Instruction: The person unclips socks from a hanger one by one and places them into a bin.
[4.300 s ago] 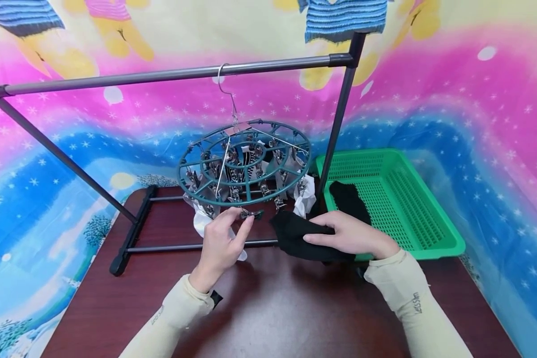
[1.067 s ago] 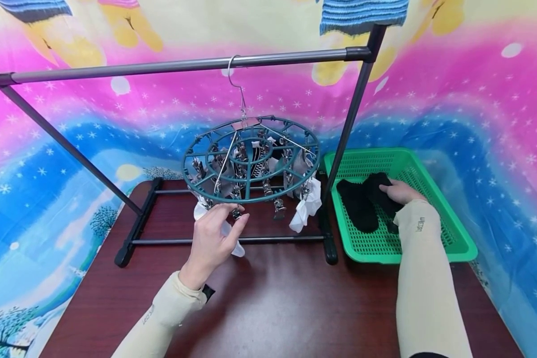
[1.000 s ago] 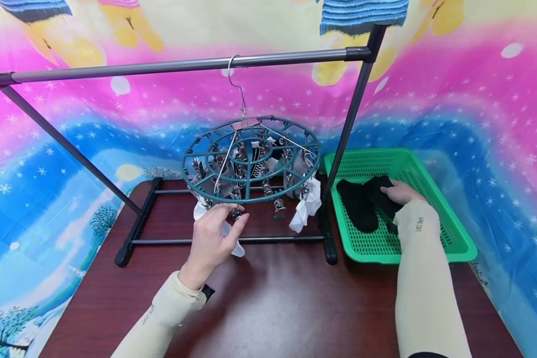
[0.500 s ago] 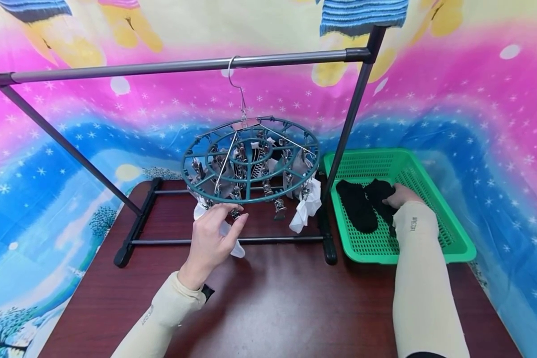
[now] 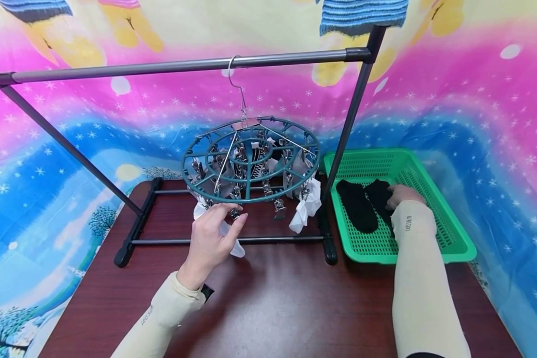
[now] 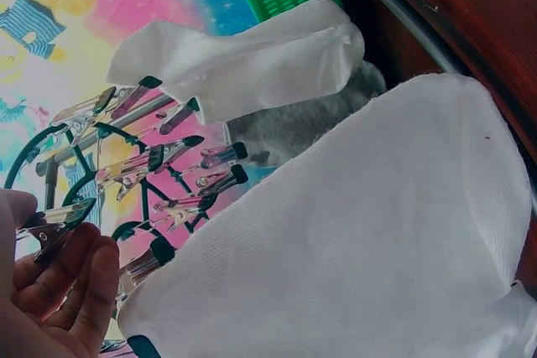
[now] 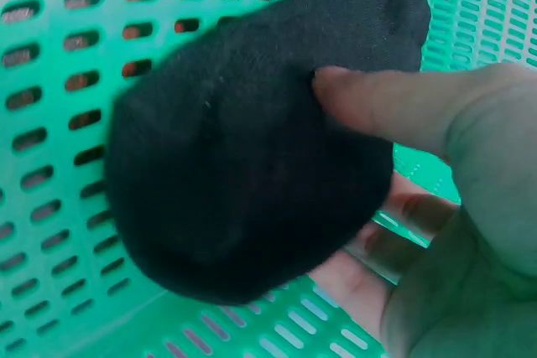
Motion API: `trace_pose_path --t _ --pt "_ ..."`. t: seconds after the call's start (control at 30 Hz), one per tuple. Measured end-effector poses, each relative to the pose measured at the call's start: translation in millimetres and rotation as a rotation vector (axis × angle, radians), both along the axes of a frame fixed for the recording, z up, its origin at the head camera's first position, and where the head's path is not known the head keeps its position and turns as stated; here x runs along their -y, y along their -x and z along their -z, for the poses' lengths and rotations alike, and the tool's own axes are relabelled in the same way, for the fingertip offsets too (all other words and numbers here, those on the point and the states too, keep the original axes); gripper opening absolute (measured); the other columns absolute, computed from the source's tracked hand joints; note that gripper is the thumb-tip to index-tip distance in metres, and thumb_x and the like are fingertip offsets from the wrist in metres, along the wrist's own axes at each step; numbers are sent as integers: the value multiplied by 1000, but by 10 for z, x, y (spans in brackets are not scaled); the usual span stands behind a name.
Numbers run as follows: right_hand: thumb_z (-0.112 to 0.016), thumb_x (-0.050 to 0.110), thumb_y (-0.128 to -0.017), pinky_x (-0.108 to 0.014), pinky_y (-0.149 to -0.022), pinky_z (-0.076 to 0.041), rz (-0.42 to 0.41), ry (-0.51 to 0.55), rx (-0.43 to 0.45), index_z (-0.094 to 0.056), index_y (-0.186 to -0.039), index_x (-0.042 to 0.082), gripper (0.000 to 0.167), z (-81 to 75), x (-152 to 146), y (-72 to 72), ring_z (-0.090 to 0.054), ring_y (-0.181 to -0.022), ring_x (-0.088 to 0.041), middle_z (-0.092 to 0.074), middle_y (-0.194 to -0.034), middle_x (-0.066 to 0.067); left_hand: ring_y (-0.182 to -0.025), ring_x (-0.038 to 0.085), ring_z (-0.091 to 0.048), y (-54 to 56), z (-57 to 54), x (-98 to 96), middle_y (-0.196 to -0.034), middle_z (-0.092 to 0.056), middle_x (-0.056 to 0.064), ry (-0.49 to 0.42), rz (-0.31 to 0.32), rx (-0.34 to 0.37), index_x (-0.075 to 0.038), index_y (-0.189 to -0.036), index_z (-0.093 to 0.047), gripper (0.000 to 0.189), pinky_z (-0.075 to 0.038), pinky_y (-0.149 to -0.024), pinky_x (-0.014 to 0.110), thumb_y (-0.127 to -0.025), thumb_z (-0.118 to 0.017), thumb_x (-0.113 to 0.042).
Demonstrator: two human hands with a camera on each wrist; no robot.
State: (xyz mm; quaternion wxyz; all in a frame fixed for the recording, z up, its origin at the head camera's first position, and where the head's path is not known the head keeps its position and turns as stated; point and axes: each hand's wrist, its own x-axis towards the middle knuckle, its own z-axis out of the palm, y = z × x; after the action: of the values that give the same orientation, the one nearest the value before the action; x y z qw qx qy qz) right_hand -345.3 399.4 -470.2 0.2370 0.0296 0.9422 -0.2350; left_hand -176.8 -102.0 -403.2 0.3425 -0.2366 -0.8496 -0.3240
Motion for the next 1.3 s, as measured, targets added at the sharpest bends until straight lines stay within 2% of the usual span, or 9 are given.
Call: trace_pose_path --t 0.2,0.47,0.67,0.77,0.93,1.0,1.07,1.2,1.3 --pt "-63 21 -97 -49 -79 -55 1 -16 44 -13 -162 -3 86 -2 18 0 -26 -139 -64 -11 -160 -44 -88 20 -71 -8 -4 6 -99 -77 8 8 -2 -4 -4 -108 -72 26 -62 -81 35 -93 -77 -25" --pt "-66 23 -96 -49 -80 -55 3 -1 70 -12 -162 -4 90 -44 32 -7 -24 -141 -65 -8 -160 -44 -83 21 -69 -9 -17 28 -98 -77 9 39 -6 -22 -4 -110 -72 30 -62 -80 35 -94 -76 -29" --pt "-66 29 -97 -64 -92 -52 -29 -33 53 -15 -161 -7 89 -70 14 -13 -26 -139 -66 -11 -158 -46 -80 20 -67 -20 -33 81 -92 -74 7 88 -20 -60 -5 -113 -70 35 -62 -77 35 -91 -80 -31" --pt "-66 33 -98 -69 -97 -48 -83 -74 8 -22 -158 -10 86 -105 11 -18 -30 -137 -67 -19 -155 -47 -79 20 -67 -24 -34 118 -89 -71 7 71 -12 -161 -4 -111 -70 35 -61 -72 35 -92 -79 -31" --pt "-61 38 -102 -73 -99 -44 -154 -113 -70 -29 -156 -11 80 -243 22 -1 -36 -132 -67 -27 -152 -47 -71 22 -64 2 -88 161 -99 -69 11 53 -65 -542 -4 -112 -71 22 -57 -62 35 -95 -70 -18" --pt "-58 39 -104 -73 -99 -43 -152 -96 -96 -29 -156 -10 77 -344 59 -4 -39 -131 -66 -31 -150 -46 -70 24 -61 18 -139 188 -106 -69 12 73 -116 -620 -6 -116 -72 23 -55 -60 36 -94 -67 -12" --pt "-55 41 -106 -73 -99 -43 -153 -77 -132 -29 -156 -9 76 -459 115 -23 -42 -129 -64 -36 -148 -45 -72 25 -61 32 -187 224 -113 -70 12 103 -141 -591 -9 -121 -72 29 -55 -61 37 -93 -66 -9" --pt "-51 41 -108 -73 -99 -43 -153 -28 -213 -30 -159 -4 71 -695 272 -130 -45 -129 -60 -42 -147 -40 -85 30 -66 61 -210 294 -117 -72 12 133 -165 -452 -12 -127 -73 32 -57 -72 43 -95 -68 -11" --pt "-50 43 -108 -72 -100 -43 -166 29 -263 -32 -161 3 69 -821 403 -242 -48 -130 -56 -46 -147 -34 -88 32 -68 76 -217 323 -113 -74 12 134 -176 -426 -12 -125 -74 29 -58 -76 45 -96 -69 -13"
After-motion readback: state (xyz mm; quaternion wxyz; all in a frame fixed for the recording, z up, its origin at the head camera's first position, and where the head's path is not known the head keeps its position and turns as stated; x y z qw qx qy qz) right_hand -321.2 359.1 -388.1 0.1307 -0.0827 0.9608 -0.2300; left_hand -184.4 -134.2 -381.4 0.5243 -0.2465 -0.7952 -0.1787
